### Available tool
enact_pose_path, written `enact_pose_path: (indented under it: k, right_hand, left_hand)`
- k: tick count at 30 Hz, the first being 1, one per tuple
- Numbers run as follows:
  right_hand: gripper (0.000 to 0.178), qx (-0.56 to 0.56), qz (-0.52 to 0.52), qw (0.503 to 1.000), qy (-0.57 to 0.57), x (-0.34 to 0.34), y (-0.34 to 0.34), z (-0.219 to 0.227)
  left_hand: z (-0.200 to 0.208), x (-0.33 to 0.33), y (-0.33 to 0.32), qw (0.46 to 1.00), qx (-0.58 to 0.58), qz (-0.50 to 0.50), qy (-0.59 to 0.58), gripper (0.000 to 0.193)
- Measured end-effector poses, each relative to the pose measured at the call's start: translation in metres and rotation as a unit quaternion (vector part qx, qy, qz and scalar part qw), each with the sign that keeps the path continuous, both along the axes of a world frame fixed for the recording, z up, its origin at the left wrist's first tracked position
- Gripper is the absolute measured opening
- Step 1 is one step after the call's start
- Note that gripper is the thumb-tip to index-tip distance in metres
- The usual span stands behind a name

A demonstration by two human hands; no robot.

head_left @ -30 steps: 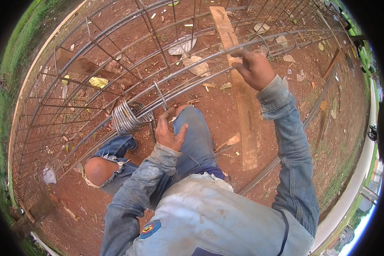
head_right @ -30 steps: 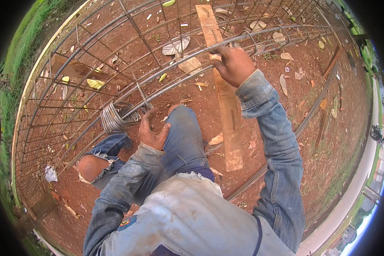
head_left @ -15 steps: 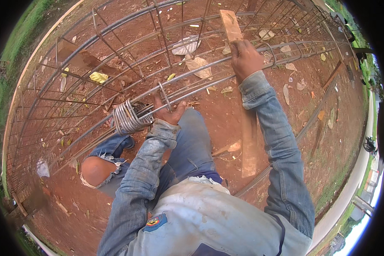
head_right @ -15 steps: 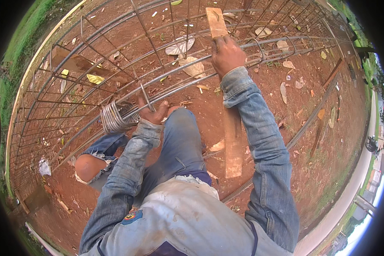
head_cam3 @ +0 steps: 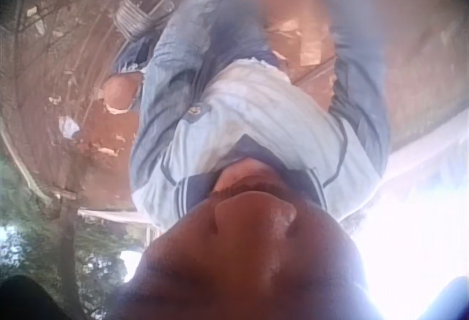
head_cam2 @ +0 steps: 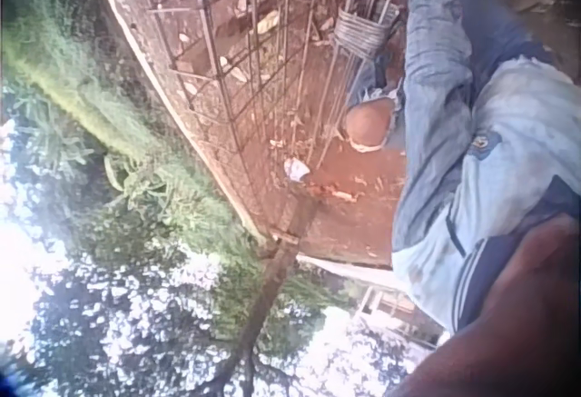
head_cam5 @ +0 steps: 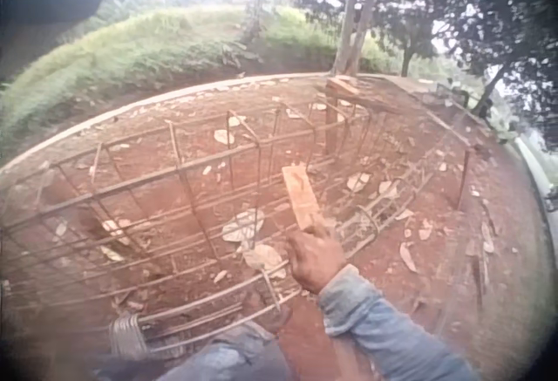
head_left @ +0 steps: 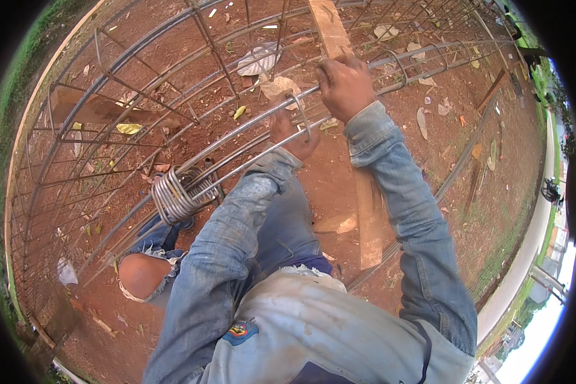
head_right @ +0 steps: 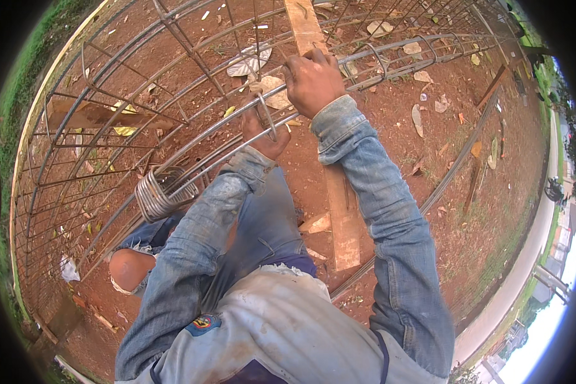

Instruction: The person assembles a cylindrical rebar cage by tying wire ties around the intersections of vertical and horizontal rebar rods using pliers. The person adjusts the cage and uses a wooden plank as a temporary support during the process.

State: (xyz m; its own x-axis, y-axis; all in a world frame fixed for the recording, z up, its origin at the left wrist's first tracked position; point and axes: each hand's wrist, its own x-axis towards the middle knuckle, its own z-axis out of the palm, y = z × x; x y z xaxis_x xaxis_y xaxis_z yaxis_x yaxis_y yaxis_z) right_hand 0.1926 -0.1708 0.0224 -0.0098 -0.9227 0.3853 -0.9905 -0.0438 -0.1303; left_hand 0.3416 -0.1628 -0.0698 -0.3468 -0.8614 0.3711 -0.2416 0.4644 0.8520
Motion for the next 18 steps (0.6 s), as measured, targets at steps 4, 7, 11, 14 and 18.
enact_pose_path:
  k: [4, 7, 11, 14, 18]
  right_hand:
    - [0.011, -0.066, 0.016, 0.998, -0.009, -0.003, -0.001, -0.004]
    - [0.011, -0.053, 0.013, 0.998, -0.007, -0.003, 0.001, -0.001]
    - [0.011, -0.050, 0.008, 0.999, -0.007, -0.005, 0.001, -0.003]
    - [0.012, -0.051, 0.013, 0.999, -0.012, -0.005, 0.001, -0.004]
    - [0.012, -0.046, 0.012, 0.999, -0.008, -0.006, 0.001, -0.002]
  left_hand:
    - [-0.014, -0.033, 0.004, 0.995, 0.025, 0.053, 0.076, 0.093]
    - [-0.014, -0.030, 0.001, 0.997, 0.007, 0.043, 0.058, 0.094]
    - [-0.007, -0.029, -0.003, 0.998, -0.056, 0.041, -0.007, 0.094]
    - [-0.005, -0.028, 0.002, 0.999, 0.017, 0.021, -0.038, 0.094]
    - [-0.003, -0.029, 0.006, 0.998, 0.046, 0.037, -0.028, 0.093]
